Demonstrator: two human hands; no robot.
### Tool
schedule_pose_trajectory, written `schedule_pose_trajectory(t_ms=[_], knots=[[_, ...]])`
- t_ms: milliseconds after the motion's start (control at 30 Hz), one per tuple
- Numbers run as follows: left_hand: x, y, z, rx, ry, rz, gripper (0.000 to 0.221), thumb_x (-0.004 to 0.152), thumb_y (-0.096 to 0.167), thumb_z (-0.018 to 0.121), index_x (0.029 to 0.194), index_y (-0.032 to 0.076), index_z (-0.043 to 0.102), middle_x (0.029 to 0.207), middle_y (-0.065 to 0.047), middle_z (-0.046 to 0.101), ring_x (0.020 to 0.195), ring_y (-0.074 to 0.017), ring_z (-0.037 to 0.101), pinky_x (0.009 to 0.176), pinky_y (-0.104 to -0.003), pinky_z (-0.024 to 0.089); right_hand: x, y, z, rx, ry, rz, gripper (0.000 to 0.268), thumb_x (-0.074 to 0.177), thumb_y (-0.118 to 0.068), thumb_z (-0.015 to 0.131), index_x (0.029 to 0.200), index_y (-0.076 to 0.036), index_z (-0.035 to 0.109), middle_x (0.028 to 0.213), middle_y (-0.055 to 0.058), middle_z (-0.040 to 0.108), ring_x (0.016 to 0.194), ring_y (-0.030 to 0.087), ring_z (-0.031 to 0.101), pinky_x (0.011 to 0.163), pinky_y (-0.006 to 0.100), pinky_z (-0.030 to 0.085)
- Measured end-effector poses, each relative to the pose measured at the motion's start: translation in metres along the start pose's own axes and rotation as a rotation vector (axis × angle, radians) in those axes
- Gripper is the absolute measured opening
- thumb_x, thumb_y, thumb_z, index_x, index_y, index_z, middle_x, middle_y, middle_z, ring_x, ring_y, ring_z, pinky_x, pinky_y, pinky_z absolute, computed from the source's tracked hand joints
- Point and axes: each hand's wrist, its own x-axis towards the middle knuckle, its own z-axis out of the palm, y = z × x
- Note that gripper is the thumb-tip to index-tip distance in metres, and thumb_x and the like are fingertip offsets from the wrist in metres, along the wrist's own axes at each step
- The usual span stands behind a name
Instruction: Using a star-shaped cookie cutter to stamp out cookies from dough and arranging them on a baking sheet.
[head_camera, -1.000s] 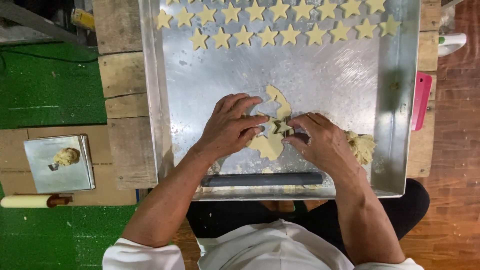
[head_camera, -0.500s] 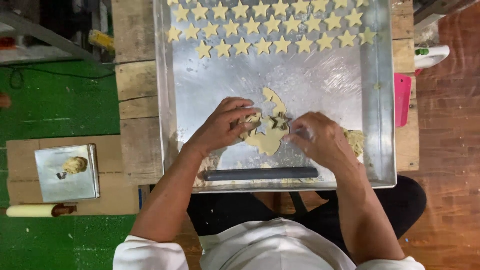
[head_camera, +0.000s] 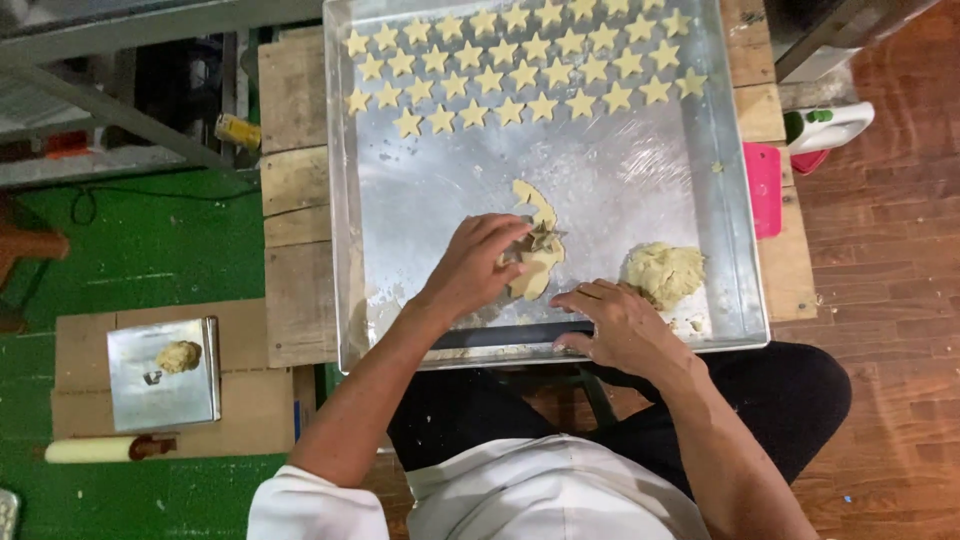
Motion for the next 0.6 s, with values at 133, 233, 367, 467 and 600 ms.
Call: schedule_pose_trajectory(t_ms=[133,233,367,467,600], knots=[[0.013,0.005,0.015,0.059,-0.002,0.009,0.059,0.098,0.043,0.069,0.148,0.02,0.052,0.143,-0.008,0.054,0.138,-0.0324,0.047,0.119,-0.062,0.026,-0.004,0.006,0.002,-0.002,-0.092,0.068,0.038,0.08,-0.035,0.085,0.108,-0.013,0.073,0.09,0.008,0.073,0.092,0.033,0.072,0.073,0.044,0.056],[0.019,-0.005,0.028,0.097,-0.019,-0.048,0.063,0.097,0.049,0.068,0.151,0.024,0.046,0.139,-0.005,0.057,0.139,-0.0301,0.045,0.12,-0.067,0.018,-0.004,0.007,0.004,0.0,-0.108,0.099,0.037,0.081,-0.034,0.084,0.111,-0.015,0.072,0.093,0.006,0.073,0.095,0.032,0.071,0.075,0.044,0.056],[0.019,-0.021,0.041,0.125,0.005,-0.025,0.056,0.099,0.04,0.067,0.149,0.025,0.048,0.13,-0.005,0.063,0.135,-0.0273,0.05,0.12,-0.063,0.022,-0.002,0.004,0.001,0.016,-0.111,0.127,0.038,0.08,-0.033,0.085,0.112,-0.015,0.072,0.093,0.006,0.074,0.096,0.033,0.071,0.076,0.046,0.056],[0.018,-0.028,0.042,0.1,0.04,-0.005,0.052,0.1,0.036,0.066,0.148,0.024,0.05,0.128,-0.005,0.065,0.133,-0.026,0.052,0.12,-0.06,0.025,-0.002,0.004,0.003,0.017,-0.107,0.133,0.037,0.08,-0.033,0.084,0.111,-0.016,0.072,0.092,0.006,0.074,0.096,0.033,0.071,0.077,0.046,0.056],[0.016,-0.028,0.039,0.077,0.056,0.003,0.053,0.099,0.031,0.066,0.149,0.025,0.05,0.129,-0.004,0.065,0.133,-0.0239,0.052,0.121,-0.057,0.025,-0.002,0.005,0.003,0.044,-0.09,0.139,0.035,0.08,-0.029,0.084,0.111,-0.018,0.071,0.092,0.005,0.073,0.095,0.033,0.071,0.076,0.046,0.055]])
